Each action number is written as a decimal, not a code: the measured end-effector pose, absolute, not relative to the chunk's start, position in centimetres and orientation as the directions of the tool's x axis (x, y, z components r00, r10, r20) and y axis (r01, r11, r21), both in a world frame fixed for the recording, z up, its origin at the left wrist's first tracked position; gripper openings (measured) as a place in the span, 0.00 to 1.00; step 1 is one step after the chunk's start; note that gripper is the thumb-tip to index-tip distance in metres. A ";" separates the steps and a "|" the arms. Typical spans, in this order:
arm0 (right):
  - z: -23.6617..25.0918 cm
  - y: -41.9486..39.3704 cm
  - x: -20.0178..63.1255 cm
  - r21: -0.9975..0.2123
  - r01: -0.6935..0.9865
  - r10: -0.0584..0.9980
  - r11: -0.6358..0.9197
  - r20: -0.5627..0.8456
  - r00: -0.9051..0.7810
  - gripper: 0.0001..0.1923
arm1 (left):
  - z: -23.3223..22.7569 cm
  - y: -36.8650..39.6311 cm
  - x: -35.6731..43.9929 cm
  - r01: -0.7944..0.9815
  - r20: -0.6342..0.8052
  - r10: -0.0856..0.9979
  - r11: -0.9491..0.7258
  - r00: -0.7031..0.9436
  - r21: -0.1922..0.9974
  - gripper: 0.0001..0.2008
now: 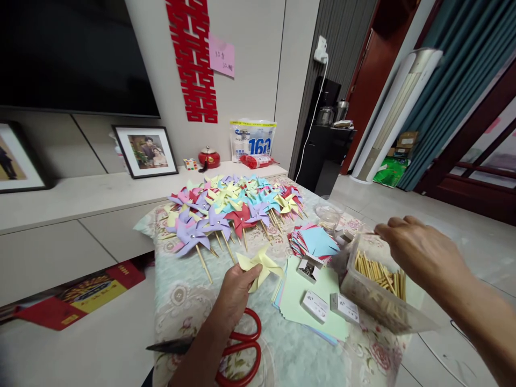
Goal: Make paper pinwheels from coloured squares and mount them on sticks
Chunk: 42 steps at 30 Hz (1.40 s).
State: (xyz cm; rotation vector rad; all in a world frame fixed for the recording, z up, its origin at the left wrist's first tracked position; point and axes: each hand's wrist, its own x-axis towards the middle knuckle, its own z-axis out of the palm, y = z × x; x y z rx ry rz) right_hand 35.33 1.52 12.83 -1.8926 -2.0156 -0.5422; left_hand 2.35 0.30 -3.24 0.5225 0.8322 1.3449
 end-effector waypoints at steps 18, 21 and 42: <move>-0.9 2.4 13.9 -0.995 0.103 0.906 0.017 -0.028 -0.423 0.07 | -1.6 0.6 1.7 -0.680 -0.055 0.981 -0.089 -0.186 0.728 0.15; -0.5 1.9 15.8 -0.990 0.136 0.890 -0.044 -0.101 -0.444 0.16 | -2.4 0.8 1.7 -0.660 -0.097 0.961 -0.102 -0.258 0.745 0.15; -0.4 2.7 16.9 -0.997 0.076 0.960 -0.001 -0.022 -0.278 0.13 | -3.1 0.5 2.3 -0.360 -0.094 0.989 0.046 -0.116 0.932 0.13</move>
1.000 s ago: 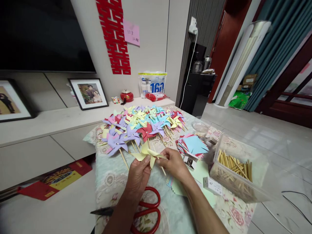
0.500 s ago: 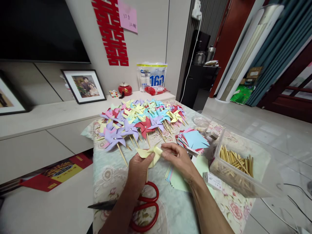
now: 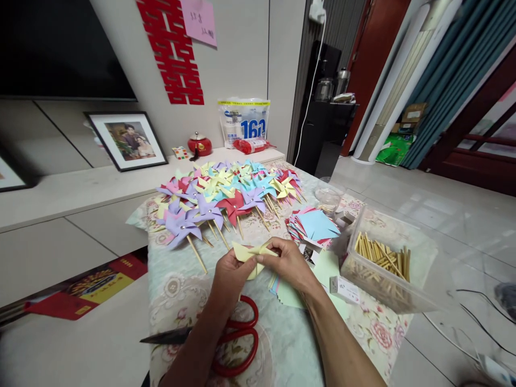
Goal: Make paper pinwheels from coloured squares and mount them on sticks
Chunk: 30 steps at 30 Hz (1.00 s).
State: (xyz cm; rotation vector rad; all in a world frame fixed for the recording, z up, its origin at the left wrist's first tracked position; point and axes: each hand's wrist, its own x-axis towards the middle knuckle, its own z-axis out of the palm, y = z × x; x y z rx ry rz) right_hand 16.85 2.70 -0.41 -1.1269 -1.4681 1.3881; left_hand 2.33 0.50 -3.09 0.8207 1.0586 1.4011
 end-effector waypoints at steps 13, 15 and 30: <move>-0.6 2.8 17.2 -0.937 -0.311 0.960 -0.157 -0.071 -0.270 0.16 | -1.9 0.3 1.8 -0.591 -0.080 0.985 -0.027 -0.154 0.806 0.17; -0.2 2.6 17.6 -0.916 -0.353 0.920 -0.191 -0.041 -0.391 0.16 | -1.5 0.4 1.4 -0.711 -0.127 0.980 -0.022 -0.156 0.703 0.18; 0.3 0.7 17.1 -0.991 -0.083 0.640 -0.103 -0.002 -0.768 0.11 | -1.3 -0.7 1.7 -0.770 -0.011 1.000 -0.008 -0.019 0.638 0.14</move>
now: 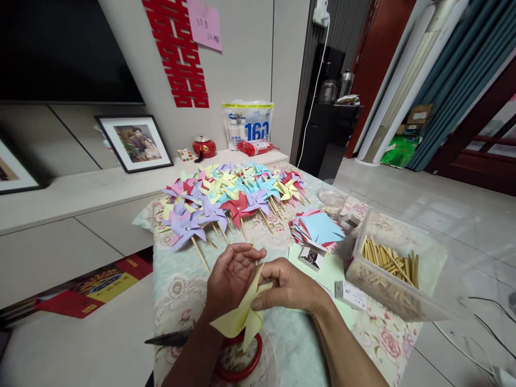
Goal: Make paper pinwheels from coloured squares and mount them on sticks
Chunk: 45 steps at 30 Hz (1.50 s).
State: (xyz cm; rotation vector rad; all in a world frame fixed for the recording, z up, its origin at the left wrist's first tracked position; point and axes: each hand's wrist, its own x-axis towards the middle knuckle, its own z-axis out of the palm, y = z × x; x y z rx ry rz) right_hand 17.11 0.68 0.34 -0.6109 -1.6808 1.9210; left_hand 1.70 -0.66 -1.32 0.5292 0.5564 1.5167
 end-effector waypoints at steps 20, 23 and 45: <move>1.7 0.5 17.7 -0.998 0.000 0.686 0.056 0.039 -0.726 0.09 | -1.5 -0.1 1.6 -0.648 -0.191 0.972 0.055 -0.141 0.759 0.16; 1.6 0.6 18.0 -0.984 -0.044 0.779 0.171 0.162 -0.605 0.08 | -1.8 -0.1 1.8 -0.587 -0.199 0.969 0.077 -0.145 0.806 0.17; 1.7 0.7 16.4 -0.503 0.289 0.572 0.815 0.780 -0.255 0.09 | -1.1 -0.9 2.0 -0.259 0.301 0.929 -0.352 -0.217 0.899 0.06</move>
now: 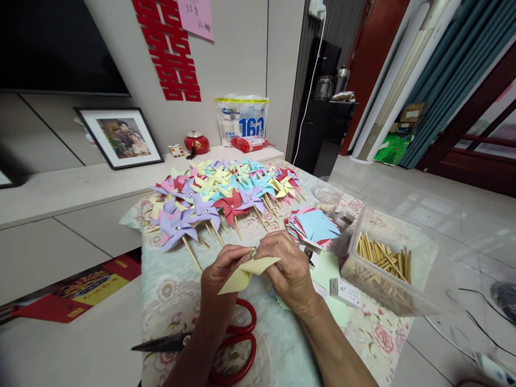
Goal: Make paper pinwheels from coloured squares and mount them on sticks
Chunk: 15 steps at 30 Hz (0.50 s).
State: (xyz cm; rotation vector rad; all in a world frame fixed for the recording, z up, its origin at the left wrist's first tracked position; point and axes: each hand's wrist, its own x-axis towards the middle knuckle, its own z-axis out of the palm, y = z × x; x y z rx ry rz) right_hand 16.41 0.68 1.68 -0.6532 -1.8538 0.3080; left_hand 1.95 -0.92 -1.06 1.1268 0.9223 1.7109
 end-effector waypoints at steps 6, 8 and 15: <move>1.8 0.6 16.4 -0.500 0.281 0.566 0.819 0.782 -0.262 0.10 | -1.1 -1.0 1.9 -0.219 0.329 0.922 -0.371 -0.205 0.902 0.05; 1.8 0.6 16.5 -0.501 0.292 0.572 0.815 0.775 -0.267 0.09 | -1.0 -1.1 1.9 -0.212 0.329 0.922 -0.370 -0.205 0.904 0.05; 1.9 0.4 16.5 -0.508 0.295 0.581 0.810 0.764 -0.281 0.10 | -1.0 -1.2 1.9 -0.210 0.321 0.921 -0.366 -0.222 0.906 0.06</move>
